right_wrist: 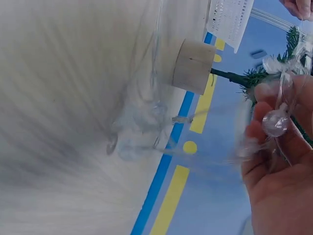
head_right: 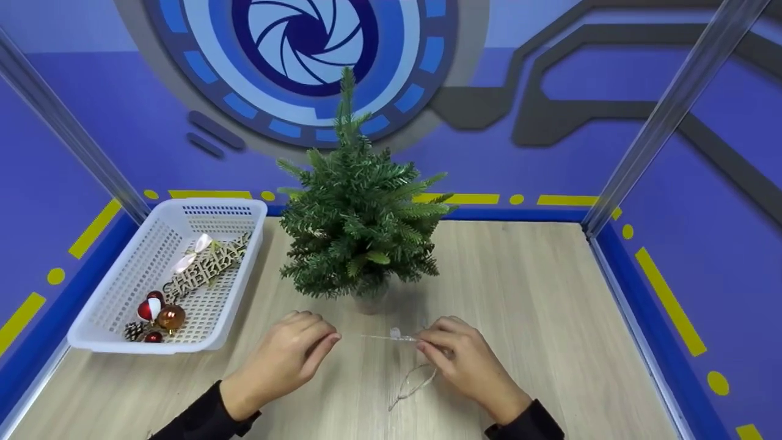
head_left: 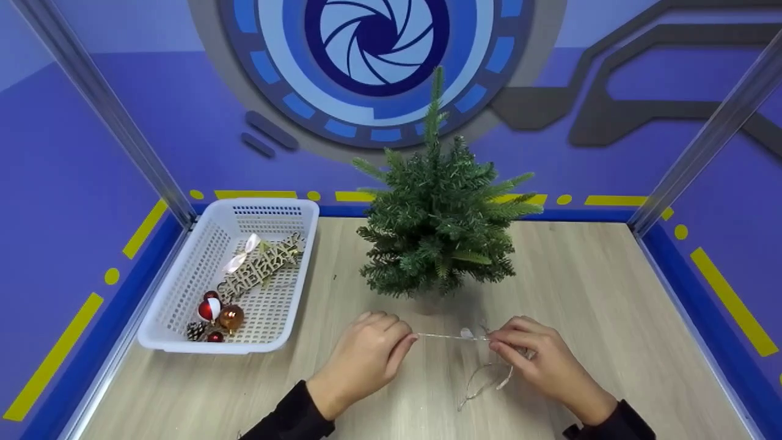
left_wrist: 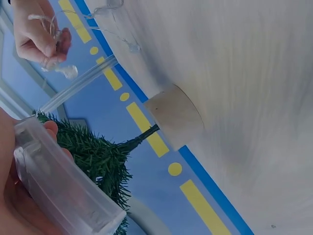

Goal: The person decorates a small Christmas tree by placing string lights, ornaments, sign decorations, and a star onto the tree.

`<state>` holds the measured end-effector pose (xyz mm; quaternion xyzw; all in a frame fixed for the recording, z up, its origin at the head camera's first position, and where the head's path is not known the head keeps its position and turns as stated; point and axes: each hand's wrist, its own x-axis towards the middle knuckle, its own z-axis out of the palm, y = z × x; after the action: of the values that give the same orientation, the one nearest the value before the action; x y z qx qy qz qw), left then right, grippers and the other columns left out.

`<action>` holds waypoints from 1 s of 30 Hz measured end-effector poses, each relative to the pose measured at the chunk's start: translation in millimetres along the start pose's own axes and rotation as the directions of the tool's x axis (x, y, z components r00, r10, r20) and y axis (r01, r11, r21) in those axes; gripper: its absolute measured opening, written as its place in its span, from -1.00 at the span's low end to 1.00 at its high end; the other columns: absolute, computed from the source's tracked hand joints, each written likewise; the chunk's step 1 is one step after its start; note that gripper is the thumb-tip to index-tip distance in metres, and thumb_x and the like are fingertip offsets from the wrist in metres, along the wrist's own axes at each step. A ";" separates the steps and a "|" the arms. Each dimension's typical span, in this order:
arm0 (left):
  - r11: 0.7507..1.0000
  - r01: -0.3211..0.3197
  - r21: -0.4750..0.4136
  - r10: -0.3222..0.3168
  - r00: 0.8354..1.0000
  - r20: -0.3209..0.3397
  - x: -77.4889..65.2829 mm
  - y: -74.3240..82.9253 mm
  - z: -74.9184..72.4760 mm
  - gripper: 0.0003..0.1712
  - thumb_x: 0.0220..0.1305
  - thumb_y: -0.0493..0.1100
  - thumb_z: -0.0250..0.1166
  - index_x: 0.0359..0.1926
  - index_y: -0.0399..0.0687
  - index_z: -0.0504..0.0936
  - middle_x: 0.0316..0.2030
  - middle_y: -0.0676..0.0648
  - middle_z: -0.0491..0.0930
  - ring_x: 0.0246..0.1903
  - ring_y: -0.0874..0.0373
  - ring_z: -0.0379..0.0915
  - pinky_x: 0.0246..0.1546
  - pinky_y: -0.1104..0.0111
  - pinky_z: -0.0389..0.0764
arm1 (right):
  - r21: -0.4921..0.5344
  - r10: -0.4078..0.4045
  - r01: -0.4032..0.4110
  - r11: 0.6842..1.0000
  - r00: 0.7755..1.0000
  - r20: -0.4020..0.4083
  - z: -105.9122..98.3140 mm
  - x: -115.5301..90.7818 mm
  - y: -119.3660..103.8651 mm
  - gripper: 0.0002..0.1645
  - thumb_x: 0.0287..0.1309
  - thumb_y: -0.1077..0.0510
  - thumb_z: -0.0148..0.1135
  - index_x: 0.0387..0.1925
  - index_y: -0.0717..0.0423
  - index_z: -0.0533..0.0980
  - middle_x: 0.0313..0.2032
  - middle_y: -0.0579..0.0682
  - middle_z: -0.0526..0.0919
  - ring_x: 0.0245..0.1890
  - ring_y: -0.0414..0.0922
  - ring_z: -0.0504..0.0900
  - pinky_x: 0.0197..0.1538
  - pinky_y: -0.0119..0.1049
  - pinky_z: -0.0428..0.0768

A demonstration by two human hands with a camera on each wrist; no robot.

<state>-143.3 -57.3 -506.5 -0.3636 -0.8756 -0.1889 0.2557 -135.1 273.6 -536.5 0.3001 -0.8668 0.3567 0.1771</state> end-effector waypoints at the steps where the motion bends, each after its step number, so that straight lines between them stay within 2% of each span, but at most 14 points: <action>1: 1.000 0.002 -0.002 -0.002 1.000 -0.004 -0.6 -1.0 0.2 -0.86 0.42 -0.01 0.20 -0.32 0.18 0.62 -0.41 0.23 0.60 -0.35 0.29 0.53 -0.16 0.36 0.54 | 0.001 -0.016 0.016 1.000 1.000 0.000 -0.5 -0.6 0.9 -0.64 0.15 0.21 0.41 -0.07 -0.27 0.69 -0.21 -0.34 0.66 -0.30 -0.40 0.54 -0.31 -0.62 0.45; 5: 1.000 0.027 0.000 -0.027 1.000 -0.014 -2.6 -4.9 0.1 -0.86 0.42 -0.01 0.21 -0.31 0.17 0.62 -0.41 0.23 0.61 -0.35 0.29 0.53 -0.17 0.36 0.55 | -0.015 -0.027 0.027 1.000 1.000 -0.005 -2.9 -3.4 4.5 -0.63 0.12 0.25 0.41 -0.08 -0.24 0.69 -0.17 -0.30 0.68 -0.24 -0.36 0.58 -0.23 -0.64 0.47; 12: 0.998 0.058 0.006 -0.058 0.998 -0.010 -6.6 -12.1 -1.6 -0.85 0.42 -0.01 0.20 -0.33 0.17 0.61 -0.45 0.22 0.60 -0.39 0.29 0.53 -0.24 0.36 0.53 | -0.033 0.026 -0.025 0.999 1.000 0.011 -10.6 -10.1 11.3 -0.69 0.13 0.24 0.41 -0.17 -0.26 0.70 -0.24 -0.32 0.64 -0.37 -0.41 0.51 -0.37 -0.63 0.42; 17: 0.997 0.079 0.012 -0.079 0.997 -0.027 -7.7 -17.4 -3.2 -0.87 0.40 -0.04 0.23 -0.34 0.16 0.62 -0.45 0.21 0.61 -0.39 0.27 0.55 -0.25 0.34 0.54 | -0.115 0.084 -0.082 0.990 0.996 0.017 -19.8 -16.5 20.4 -0.76 0.18 0.25 0.37 -0.27 -0.22 0.64 -0.37 -0.34 0.54 -0.45 -0.44 0.39 -0.43 -0.62 0.37; 21: 0.996 0.091 0.019 -0.090 0.995 -0.033 -9.7 -21.2 -3.5 -0.87 0.39 -0.06 0.23 -0.34 0.13 0.63 -0.44 0.19 0.63 -0.39 0.25 0.55 -0.25 0.33 0.55 | -0.188 0.205 -0.202 0.961 0.979 -0.001 -28.5 -23.0 28.8 -0.83 0.24 0.24 0.31 -0.32 -0.15 0.58 -0.41 -0.34 0.49 -0.47 -0.45 0.37 -0.42 -0.57 0.37; 24: 0.994 0.108 0.025 -0.107 0.994 -0.024 -12.3 -23.9 -5.2 -0.85 0.41 -0.05 0.21 -0.33 0.14 0.64 -0.45 0.19 0.63 -0.40 0.25 0.55 -0.25 0.33 0.56 | -0.224 0.285 -0.283 0.933 0.958 -0.023 -35.1 -28.6 35.1 -0.84 0.21 0.26 0.33 -0.35 -0.09 0.57 -0.45 -0.33 0.51 -0.48 -0.44 0.39 -0.41 -0.56 0.37; 30: 0.983 0.177 0.047 -0.177 0.984 -0.008 -18.3 -30.8 -11.8 -0.83 0.41 -0.07 0.20 -0.38 0.16 0.61 -0.48 0.18 0.58 -0.44 0.25 0.52 -0.23 0.31 0.58 | -0.305 0.352 -0.360 0.882 0.932 -0.086 -50.3 -45.3 49.6 -0.79 0.12 0.33 0.37 -0.40 -0.05 0.56 -0.46 -0.27 0.54 -0.47 -0.42 0.42 -0.39 -0.54 0.39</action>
<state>-151.2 -93.8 -512.3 -0.2778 -0.9083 -0.1906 0.2482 -128.2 355.9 -551.2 0.0987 -0.9503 0.2441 0.1662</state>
